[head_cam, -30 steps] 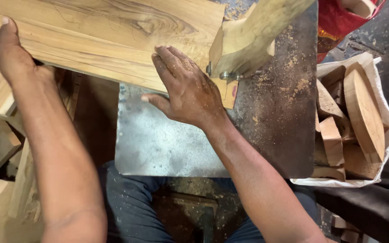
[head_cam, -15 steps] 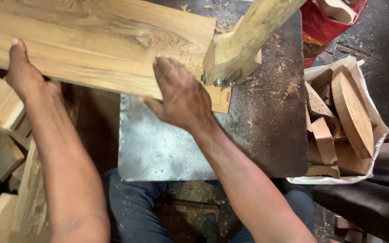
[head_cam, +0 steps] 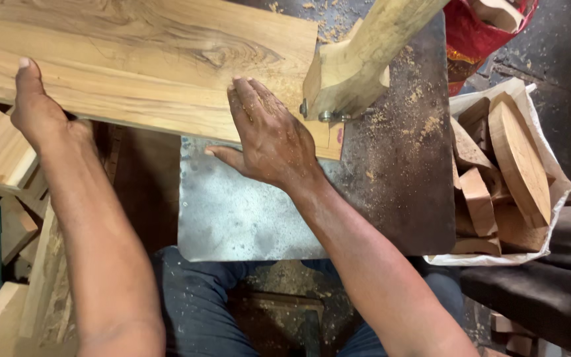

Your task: The person uses a saw to cut a piece of wood along a marked line, guiding the wood through the blade by hand.

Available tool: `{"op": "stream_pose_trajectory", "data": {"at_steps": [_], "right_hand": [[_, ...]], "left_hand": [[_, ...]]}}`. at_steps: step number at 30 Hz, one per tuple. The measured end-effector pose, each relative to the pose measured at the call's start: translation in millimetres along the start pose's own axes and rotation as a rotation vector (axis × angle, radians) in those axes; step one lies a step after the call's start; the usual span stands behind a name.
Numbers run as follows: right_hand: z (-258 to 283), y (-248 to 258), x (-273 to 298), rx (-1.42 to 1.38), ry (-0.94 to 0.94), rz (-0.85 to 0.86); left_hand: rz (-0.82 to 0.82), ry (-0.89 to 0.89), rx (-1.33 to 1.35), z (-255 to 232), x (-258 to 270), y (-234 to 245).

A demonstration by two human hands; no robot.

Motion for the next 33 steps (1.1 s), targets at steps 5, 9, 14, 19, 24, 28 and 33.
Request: {"op": "stream_pose_trajectory", "data": {"at_steps": [5,9,14,19,24,28,33], "right_hand": [[-3.9,-0.7,-2.1,0.010,-0.014,-0.004],[-4.5,-4.6,-4.2,0.029,0.007,0.009],[-2.0,-5.7,-2.1,0.024,0.009,0.027],[-3.5,-4.4,-2.2,0.018,-0.003,0.021],[-2.6,-4.5,-3.5,0.032,0.009,0.025],[0.9,-7.1,-4.1,0.084,0.046,0.039],[3.1,-7.2,-2.6,0.016,0.009,0.053]], "left_hand": [[-0.027,-0.012,-0.042,-5.4,4.4,-7.4],[-0.066,0.003,-0.005,-1.4,0.9,-5.0],[-0.015,0.011,0.039,-0.7,1.8,0.0],[0.042,-0.018,0.009,-3.4,0.2,-4.5],[-0.053,0.012,0.036,1.0,-4.8,7.5],[0.103,-0.005,0.078,0.7,-8.2,0.1],[-0.058,-0.042,-0.028,-3.6,-2.0,22.5]]}}
Point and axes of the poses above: each hand's wrist, its own x-axis away from the middle knuckle, its own y-axis out of the back of the hand, z = x × y, the point moved 10 cm from there along -x, towards the middle knuckle, and after that the axes turned 4 degrees about z, right-handed, at the moved point
